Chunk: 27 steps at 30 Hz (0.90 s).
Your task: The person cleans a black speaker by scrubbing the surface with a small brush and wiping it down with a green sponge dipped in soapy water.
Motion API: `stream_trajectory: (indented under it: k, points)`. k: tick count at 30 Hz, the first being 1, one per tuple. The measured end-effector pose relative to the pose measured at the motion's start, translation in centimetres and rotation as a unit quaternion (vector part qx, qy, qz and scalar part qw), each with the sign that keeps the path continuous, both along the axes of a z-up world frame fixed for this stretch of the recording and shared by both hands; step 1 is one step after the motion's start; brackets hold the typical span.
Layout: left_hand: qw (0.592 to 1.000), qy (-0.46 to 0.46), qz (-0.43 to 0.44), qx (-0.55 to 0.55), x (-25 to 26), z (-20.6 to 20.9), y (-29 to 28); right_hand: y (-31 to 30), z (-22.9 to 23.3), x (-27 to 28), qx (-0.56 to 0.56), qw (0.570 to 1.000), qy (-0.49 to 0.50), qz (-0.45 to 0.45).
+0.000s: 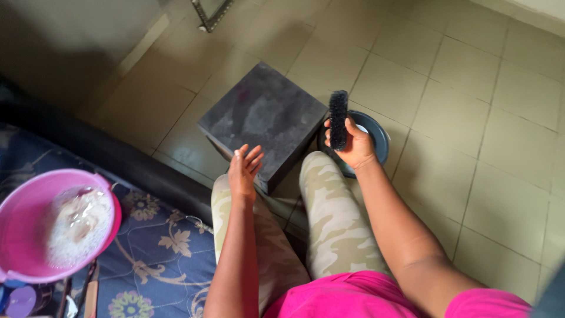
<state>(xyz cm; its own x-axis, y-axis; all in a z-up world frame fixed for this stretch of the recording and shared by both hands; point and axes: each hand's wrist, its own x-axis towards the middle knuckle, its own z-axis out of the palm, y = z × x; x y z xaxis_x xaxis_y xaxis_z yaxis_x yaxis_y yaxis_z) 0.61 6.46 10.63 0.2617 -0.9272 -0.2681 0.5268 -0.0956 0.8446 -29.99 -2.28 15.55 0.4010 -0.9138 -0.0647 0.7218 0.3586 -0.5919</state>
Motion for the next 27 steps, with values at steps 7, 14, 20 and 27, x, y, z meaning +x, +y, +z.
stream_trajectory:
  k: [7, 14, 20, 27]
  points:
    - [0.995, 0.012, 0.074, 0.061, 1.1, -5.5, -5.9, -4.6, -6.6, 3.5, 0.001, 0.922, 0.377, -0.086]
    - [0.947, -0.064, 0.287, 0.132, 3.3, -11.1, -10.5, -7.1, -14.3, 14.7, -0.327, 0.621, 0.704, -0.111]
    - [0.926, -0.057, 0.350, 0.127, 4.4, -9.8, -11.4, -10.3, -18.5, 27.4, -0.370, 0.479, 0.791, -0.090]
    - [0.928, -0.048, 0.326, 0.172, 4.2, -8.6, -11.8, -33.2, -20.9, 35.5, -0.339, 0.423, 0.837, -0.081]
